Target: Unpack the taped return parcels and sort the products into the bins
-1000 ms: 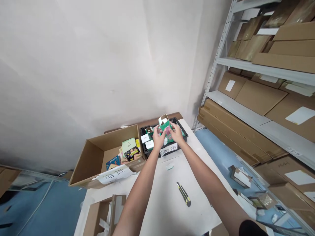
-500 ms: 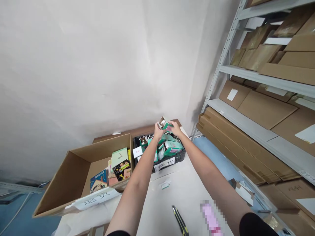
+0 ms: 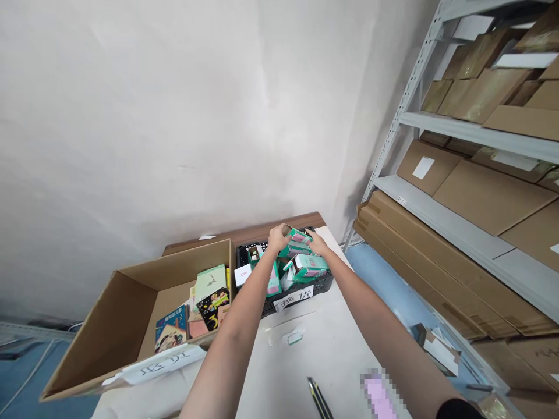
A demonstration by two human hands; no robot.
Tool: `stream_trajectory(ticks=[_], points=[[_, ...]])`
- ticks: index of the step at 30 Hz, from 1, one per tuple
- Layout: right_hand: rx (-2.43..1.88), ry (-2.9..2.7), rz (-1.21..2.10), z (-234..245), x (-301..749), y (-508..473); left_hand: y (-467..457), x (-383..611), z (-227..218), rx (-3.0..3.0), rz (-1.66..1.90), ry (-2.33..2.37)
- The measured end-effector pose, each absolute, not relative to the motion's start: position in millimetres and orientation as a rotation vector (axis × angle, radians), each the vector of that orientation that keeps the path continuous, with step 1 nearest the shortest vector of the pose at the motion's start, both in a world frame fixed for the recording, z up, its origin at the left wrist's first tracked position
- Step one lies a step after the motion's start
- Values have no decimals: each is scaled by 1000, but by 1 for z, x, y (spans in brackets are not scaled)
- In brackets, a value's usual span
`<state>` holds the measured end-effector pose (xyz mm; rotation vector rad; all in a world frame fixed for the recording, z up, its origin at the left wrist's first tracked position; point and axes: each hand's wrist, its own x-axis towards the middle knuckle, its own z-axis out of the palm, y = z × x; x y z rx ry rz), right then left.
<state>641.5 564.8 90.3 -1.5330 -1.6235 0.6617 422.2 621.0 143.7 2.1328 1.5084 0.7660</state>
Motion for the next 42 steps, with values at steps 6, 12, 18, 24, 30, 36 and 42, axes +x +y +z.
stream_trajectory(ticks=[6, 12, 18, 24, 30, 36, 42], points=[[-1470, -1661, 610, 108, 624, 543, 589, 400, 139, 2185, 1018, 1388], [-1393, -1723, 530, 131, 587, 514, 546, 372, 149, 2169, 1093, 1336], [-1345, -1762, 423, 158, 524, 464, 494, 312, 182, 2211, 1189, 1244], [-1276, -1791, 311, 173, 444, 389, 426, 229, 204, 2249, 1248, 1144], [-1358, -1815, 333, 167, 344, 310, 339, 120, 196, 2213, 1180, 1198], [-1339, -1886, 504, 138, 237, 237, 246, 1, 159, 2115, 1035, 1358], [-1294, -1972, 742, 86, 129, 174, 163, -80, 93, 1949, 741, 1555]])
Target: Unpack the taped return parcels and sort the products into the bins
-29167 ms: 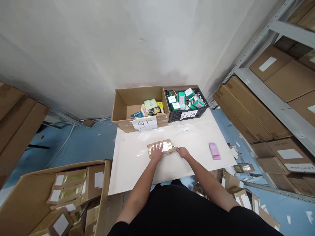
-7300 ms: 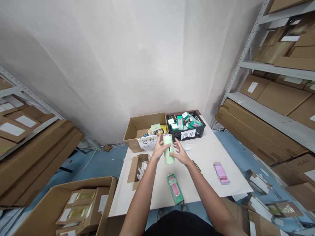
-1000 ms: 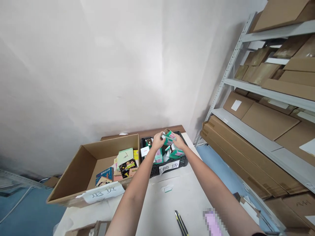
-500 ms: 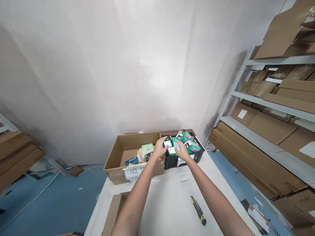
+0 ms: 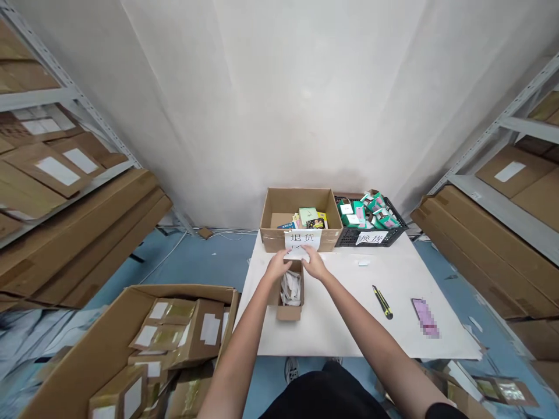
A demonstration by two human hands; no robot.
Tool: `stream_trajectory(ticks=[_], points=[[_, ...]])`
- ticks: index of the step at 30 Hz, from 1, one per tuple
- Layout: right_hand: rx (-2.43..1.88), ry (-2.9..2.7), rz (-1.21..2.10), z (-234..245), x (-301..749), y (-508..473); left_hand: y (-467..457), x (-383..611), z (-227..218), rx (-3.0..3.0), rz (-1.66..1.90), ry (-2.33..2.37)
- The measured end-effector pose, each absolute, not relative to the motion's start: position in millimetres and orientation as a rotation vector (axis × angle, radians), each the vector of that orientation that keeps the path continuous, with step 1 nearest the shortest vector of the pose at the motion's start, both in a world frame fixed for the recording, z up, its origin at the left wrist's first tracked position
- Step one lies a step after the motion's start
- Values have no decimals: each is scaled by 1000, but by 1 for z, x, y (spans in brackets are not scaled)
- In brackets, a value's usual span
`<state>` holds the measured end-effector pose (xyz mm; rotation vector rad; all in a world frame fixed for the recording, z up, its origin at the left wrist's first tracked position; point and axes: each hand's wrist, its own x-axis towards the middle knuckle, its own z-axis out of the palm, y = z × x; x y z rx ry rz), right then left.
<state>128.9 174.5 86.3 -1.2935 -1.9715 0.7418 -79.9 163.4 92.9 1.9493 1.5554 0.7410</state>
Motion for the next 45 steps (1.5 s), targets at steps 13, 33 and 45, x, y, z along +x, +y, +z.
stream_trajectory(ticks=[13, 33, 45], points=[[-1777, -2315, 962, -37, 140, 27, 20, -76, -42, 1834, 254, 1630], [-2081, -1087, 276, 80, 477, -92, 33, 317, 87, 2439, 535, 948], [-2341, -316, -195, 59, 716, -387, -190, 675, 76, 2489, 205, 50]])
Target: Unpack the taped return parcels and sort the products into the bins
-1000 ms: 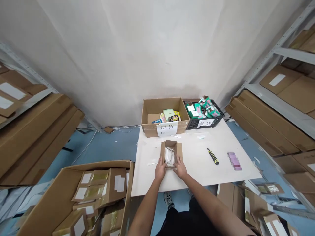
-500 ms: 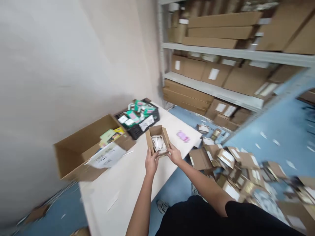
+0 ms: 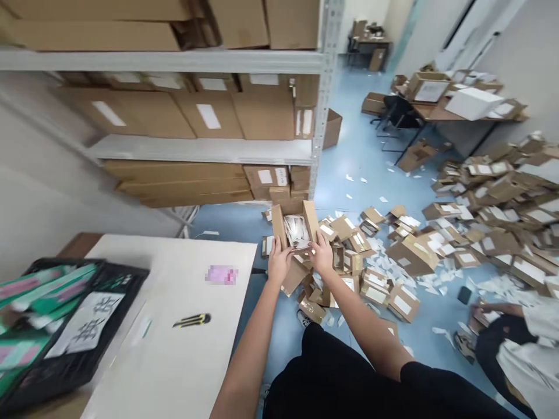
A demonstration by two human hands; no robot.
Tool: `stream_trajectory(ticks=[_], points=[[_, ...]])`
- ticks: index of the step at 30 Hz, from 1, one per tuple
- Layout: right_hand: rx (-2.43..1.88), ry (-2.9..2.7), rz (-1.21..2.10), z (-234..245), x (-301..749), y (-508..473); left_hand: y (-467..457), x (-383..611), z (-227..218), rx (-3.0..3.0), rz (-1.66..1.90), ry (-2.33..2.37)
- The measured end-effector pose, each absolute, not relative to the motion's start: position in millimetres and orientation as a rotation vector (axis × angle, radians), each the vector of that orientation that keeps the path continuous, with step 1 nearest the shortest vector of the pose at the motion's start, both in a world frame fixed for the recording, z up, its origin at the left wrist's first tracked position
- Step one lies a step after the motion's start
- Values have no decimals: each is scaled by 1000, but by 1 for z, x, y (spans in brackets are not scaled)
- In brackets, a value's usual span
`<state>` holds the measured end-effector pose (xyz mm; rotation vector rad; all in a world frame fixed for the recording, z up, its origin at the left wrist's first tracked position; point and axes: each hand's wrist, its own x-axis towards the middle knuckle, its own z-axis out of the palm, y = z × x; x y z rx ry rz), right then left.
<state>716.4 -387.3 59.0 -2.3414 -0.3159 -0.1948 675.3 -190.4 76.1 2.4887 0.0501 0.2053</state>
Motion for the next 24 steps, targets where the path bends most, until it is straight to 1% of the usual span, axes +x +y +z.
stream_trajectory(ticks=[7, 10, 13, 18, 21, 24], points=[[-2454, 34, -290, 53, 761, -528, -327, 779, 59, 2415, -7, -298], [-2501, 154, -376, 55, 776, -567, -357, 801, 64, 2399, -27, -400], [-2529, 172, -491, 58, 787, -586, -366, 806, 71, 2415, -8, -446], [-2546, 17, -632, 68, 797, -566, -342, 792, 74, 2497, -68, -306], [-2518, -115, -642, 75, 803, -528, -315, 780, 74, 2521, -82, -219], [-2479, -285, -608, 82, 808, -482, -280, 766, 77, 2544, -22, -138]])
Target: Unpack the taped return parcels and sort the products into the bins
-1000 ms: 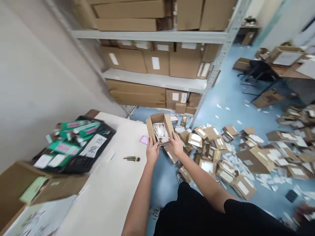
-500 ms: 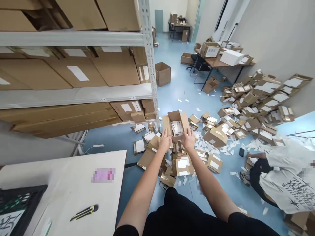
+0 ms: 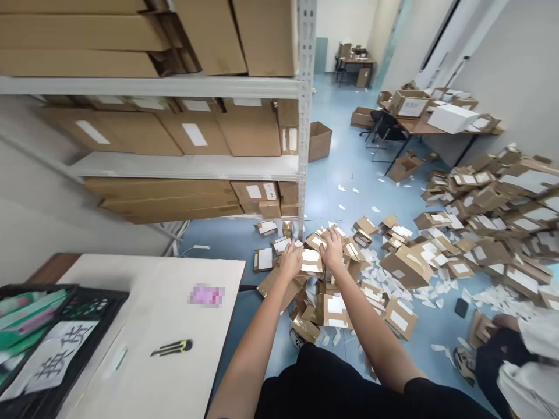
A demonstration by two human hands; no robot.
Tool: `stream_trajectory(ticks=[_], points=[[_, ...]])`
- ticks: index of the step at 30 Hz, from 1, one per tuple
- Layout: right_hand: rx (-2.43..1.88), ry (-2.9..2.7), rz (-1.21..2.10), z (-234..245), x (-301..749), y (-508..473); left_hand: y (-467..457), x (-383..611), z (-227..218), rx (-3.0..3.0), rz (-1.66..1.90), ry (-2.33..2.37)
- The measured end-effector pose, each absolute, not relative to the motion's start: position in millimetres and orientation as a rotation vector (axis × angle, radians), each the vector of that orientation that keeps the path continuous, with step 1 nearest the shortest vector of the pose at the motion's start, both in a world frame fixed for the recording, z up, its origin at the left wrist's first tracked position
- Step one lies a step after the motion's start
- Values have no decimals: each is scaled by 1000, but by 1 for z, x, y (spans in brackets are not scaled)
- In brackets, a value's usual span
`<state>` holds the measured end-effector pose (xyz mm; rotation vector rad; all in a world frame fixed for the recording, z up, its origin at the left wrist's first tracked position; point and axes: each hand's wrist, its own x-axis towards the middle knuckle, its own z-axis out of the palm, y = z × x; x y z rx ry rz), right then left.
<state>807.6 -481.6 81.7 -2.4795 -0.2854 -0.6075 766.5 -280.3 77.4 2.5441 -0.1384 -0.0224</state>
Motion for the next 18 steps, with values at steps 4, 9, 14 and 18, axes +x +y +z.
stream_trajectory(ticks=[4, 9, 14, 18], points=[[-2402, -552, -463, 86, 810, -410, -227, 740, 87, 2568, 102, 45], [-2217, -929, -212, 90, 791, -296, -150, 675, 108, 2579, 266, 367], [-1987, -1266, -73, 105, 714, -169, -71, 555, 138, 2527, 476, 765], [-1788, -1501, 10, 122, 610, -91, -26, 426, 155, 2433, 622, 1108]])
